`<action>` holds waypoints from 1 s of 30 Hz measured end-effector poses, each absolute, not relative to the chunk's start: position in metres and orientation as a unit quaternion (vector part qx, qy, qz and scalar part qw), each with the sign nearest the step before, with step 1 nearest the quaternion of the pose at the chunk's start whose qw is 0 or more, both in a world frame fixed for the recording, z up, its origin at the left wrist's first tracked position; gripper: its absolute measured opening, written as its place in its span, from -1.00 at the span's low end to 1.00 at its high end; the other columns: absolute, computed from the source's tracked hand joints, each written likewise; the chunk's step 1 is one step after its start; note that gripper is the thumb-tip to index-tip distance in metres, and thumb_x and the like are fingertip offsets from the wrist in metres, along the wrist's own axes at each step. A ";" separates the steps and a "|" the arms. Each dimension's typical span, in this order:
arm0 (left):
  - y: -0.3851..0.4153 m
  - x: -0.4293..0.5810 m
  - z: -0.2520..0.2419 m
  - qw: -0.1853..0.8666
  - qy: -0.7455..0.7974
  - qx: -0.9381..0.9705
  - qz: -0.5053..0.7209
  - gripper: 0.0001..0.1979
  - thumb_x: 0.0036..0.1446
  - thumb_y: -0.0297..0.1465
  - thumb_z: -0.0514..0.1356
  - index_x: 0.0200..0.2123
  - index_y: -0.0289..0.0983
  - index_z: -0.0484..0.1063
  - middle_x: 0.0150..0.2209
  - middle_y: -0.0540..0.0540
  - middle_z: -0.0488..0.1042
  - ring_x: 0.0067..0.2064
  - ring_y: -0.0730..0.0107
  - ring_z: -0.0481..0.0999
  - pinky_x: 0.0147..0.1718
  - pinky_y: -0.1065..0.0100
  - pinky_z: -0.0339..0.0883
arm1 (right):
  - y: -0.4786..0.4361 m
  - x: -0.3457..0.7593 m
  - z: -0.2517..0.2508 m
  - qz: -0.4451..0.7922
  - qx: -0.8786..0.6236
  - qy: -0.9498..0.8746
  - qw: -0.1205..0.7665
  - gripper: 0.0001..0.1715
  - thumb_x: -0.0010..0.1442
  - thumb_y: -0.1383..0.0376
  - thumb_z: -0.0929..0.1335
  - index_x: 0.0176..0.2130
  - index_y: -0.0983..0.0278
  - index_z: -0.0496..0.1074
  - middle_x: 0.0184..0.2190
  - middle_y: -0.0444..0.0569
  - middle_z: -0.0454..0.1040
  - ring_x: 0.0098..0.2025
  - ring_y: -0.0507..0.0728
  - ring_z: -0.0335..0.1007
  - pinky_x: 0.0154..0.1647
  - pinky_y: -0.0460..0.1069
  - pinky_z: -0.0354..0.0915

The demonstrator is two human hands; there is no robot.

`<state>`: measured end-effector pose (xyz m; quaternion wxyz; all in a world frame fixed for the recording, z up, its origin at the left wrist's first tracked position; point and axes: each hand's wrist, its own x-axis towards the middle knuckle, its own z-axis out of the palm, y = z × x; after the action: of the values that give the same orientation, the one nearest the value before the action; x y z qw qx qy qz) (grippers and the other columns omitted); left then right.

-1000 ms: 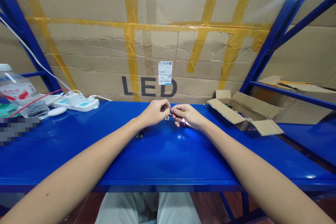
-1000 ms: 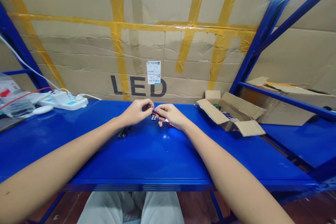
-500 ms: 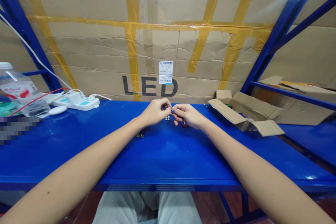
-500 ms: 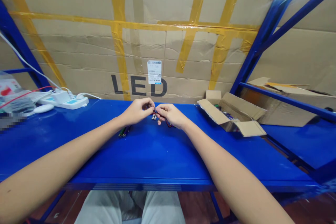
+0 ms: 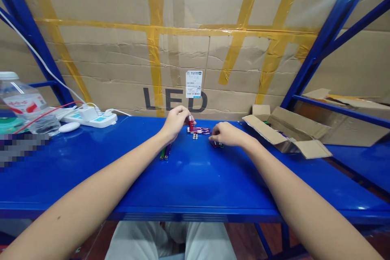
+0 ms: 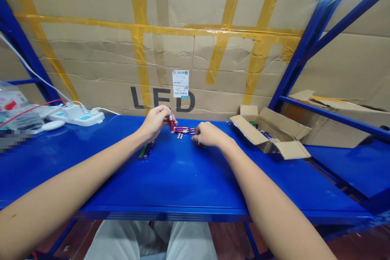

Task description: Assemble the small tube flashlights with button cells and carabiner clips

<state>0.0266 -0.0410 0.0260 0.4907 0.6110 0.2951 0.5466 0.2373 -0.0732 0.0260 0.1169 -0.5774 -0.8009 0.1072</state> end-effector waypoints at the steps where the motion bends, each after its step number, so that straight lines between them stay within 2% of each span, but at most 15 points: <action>1: -0.041 0.027 0.026 0.497 0.307 0.603 0.543 -0.91 0.12 -0.47 0.09 -0.44 -0.26 0.26 -0.53 0.04 0.37 -0.51 0.48 0.48 -0.47 0.36 0.41 | -0.075 0.236 0.026 0.109 -0.578 -0.802 0.104 -0.75 0.06 0.25 0.41 -0.59 0.27 0.43 -0.58 -0.02 0.48 -0.54 0.08 0.30 -0.49 -0.02 0.08; 5: -0.045 0.030 0.026 0.488 0.342 0.614 0.518 -0.92 0.17 -0.41 0.11 -0.39 -0.24 0.28 -0.52 0.09 0.28 -0.65 0.62 0.30 -0.72 0.49 0.12 | -0.078 0.227 0.022 0.081 -0.590 -0.798 0.093 -0.80 -0.03 0.29 0.46 -0.60 0.27 0.43 -0.59 -0.02 0.46 -0.58 0.06 0.25 -0.51 -0.02 0.06; 12: -0.052 0.035 0.027 0.521 0.322 0.623 0.487 -0.90 0.17 -0.44 0.09 -0.42 -0.26 0.29 -0.57 0.11 0.25 -0.73 0.71 0.03 -0.74 0.48 -0.14 | -0.087 0.211 0.017 0.090 -0.554 -0.824 0.076 -0.90 -0.07 0.33 0.43 -0.55 0.26 0.43 -0.53 -0.03 0.47 -0.55 0.05 0.24 -0.51 -0.02 0.03; 19: -0.049 0.034 0.022 0.487 0.359 0.662 0.443 -0.91 0.13 -0.39 0.12 -0.41 -0.25 0.34 -0.61 0.12 0.20 -0.70 0.65 0.06 -0.70 0.45 -0.09 | -0.086 0.211 0.014 0.138 -0.490 -0.837 0.199 -0.94 0.07 0.36 0.30 -0.44 0.26 0.30 -0.49 -0.09 0.44 -0.49 0.03 0.25 -0.47 -0.07 0.06; 22: -0.048 0.033 0.018 0.407 0.393 0.715 0.411 -0.88 0.14 -0.36 0.12 -0.42 -0.26 0.36 -0.63 0.11 0.22 -0.66 0.57 0.13 -0.63 0.42 0.01 | -0.080 0.214 0.010 0.184 -0.491 -0.807 0.272 -0.97 0.13 0.38 0.25 -0.36 0.25 0.26 -0.54 -0.13 0.39 -0.52 0.02 0.25 -0.49 -0.08 0.11; 26: -0.049 0.032 0.012 0.272 0.390 0.802 0.362 -0.83 0.11 -0.31 0.14 -0.44 -0.29 0.41 -0.55 0.04 0.36 -0.49 0.46 0.28 -0.50 0.40 0.10 | -0.072 0.213 0.004 0.320 -0.490 -0.725 0.363 -0.91 0.25 0.35 0.18 -0.19 0.21 0.20 -0.63 -0.28 0.19 -0.69 -0.02 0.15 -0.61 -0.10 0.15; 30: -0.048 0.031 0.009 0.232 0.367 0.833 0.342 -0.79 0.12 -0.34 0.10 -0.52 -0.29 0.38 -0.52 0.02 0.39 -0.42 0.43 0.31 -0.40 0.39 0.14 | -0.074 0.205 0.002 0.398 -0.449 -0.709 0.370 -0.79 0.29 0.36 0.14 -0.09 0.24 0.23 -0.55 -0.26 0.15 -0.67 -0.02 0.20 -0.63 -0.08 0.25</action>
<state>0.0314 -0.0484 0.0090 0.2318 0.8332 0.3673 0.3423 0.2050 -0.0743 0.0017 0.3701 -0.4490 -0.7094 0.3977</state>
